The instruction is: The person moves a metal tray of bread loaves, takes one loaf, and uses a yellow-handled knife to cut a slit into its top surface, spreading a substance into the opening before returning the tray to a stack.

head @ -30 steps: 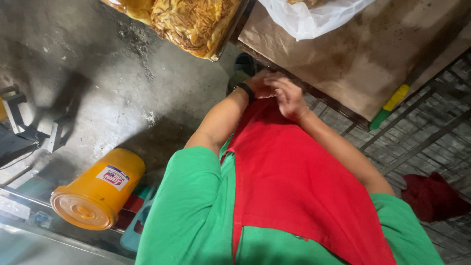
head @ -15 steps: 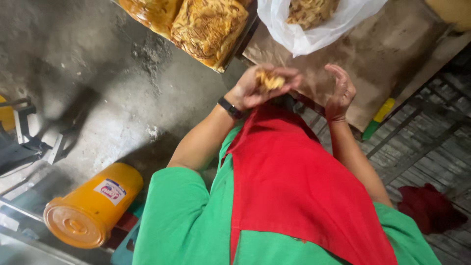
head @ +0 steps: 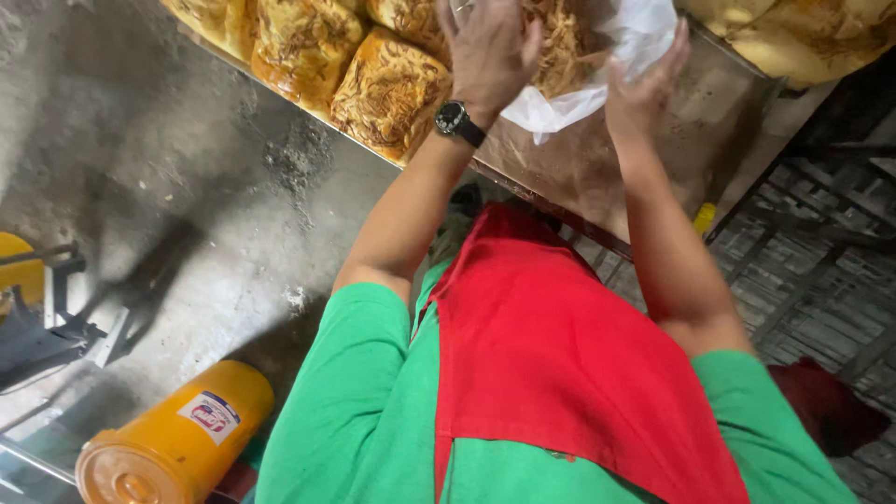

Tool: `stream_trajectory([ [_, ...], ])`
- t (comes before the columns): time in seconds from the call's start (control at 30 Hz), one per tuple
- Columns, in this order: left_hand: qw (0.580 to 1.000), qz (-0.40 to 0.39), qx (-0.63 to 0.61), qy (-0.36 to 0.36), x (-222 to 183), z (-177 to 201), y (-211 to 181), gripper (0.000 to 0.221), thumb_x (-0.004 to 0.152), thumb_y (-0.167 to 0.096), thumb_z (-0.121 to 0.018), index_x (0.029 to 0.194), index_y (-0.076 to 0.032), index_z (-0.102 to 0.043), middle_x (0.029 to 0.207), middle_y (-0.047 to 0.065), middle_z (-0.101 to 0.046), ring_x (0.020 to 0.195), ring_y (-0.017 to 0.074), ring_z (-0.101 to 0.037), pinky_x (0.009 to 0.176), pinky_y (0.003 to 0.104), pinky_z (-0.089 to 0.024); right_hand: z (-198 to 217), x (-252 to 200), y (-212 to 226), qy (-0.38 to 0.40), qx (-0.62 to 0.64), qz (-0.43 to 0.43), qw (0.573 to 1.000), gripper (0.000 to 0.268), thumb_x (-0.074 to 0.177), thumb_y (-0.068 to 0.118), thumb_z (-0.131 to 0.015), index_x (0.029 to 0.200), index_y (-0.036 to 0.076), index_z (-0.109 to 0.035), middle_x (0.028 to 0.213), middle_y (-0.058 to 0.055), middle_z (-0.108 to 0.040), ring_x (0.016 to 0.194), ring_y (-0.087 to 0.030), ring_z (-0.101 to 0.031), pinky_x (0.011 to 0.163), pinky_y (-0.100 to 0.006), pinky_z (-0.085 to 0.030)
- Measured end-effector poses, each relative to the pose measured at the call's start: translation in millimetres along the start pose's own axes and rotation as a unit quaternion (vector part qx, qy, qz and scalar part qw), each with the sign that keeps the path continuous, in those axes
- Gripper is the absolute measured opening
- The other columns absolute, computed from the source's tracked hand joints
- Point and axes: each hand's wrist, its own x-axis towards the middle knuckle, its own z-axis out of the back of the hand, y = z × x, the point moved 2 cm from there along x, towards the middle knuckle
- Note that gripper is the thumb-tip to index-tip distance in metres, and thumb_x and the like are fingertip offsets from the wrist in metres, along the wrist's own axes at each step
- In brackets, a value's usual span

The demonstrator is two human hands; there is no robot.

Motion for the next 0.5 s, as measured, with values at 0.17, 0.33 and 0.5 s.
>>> stream_trajectory([
  [0.17, 0.984, 0.082, -0.017, 0.159, 9.1, -20.5, 9.0, 0.034, 0.092, 0.007, -0.058, 0.122, -0.008, -0.064, 0.103, 0.019, -0.069, 0.088, 0.0343, -0.072, 0.075, 0.041, -0.057, -8.9, 21.2, -30.0, 0.017, 0.017, -0.057, 0.998, 0.049, 0.090, 0.002, -0.069, 0.136, -0.004, -0.053, 0.123, -0.021, -0.063, 0.110, -0.034, -0.066, 0.096, -0.042, -0.055],
  [0.33, 0.970, 0.013, -0.242, 0.030, 27.6, -0.1, -1.5, 0.025, 0.091, 0.002, -0.067, 0.115, -0.007, -0.066, 0.106, 0.015, -0.077, 0.101, 0.0314, -0.076, 0.088, 0.039, -0.060, 28.2, 38.5, -30.2, 0.054, 0.276, -0.140, 0.950, 0.014, 0.105, -0.001, -0.066, 0.113, -0.004, -0.077, 0.098, -0.007, -0.074, 0.085, -0.013, -0.062, 0.075, -0.031, -0.051],
  [0.5, 0.922, -0.008, -0.388, 0.006, 75.8, 23.7, -58.2, 0.022, 0.090, 0.001, -0.061, 0.112, -0.001, -0.065, 0.100, 0.015, -0.076, 0.095, 0.0273, -0.077, 0.085, 0.037, -0.059, 116.3, 94.9, -17.2, -0.016, 0.456, -0.129, 0.880, 0.013, 0.105, 0.000, -0.067, 0.117, -0.001, -0.071, 0.105, -0.004, -0.072, 0.088, -0.009, -0.065, 0.078, -0.028, -0.055],
])
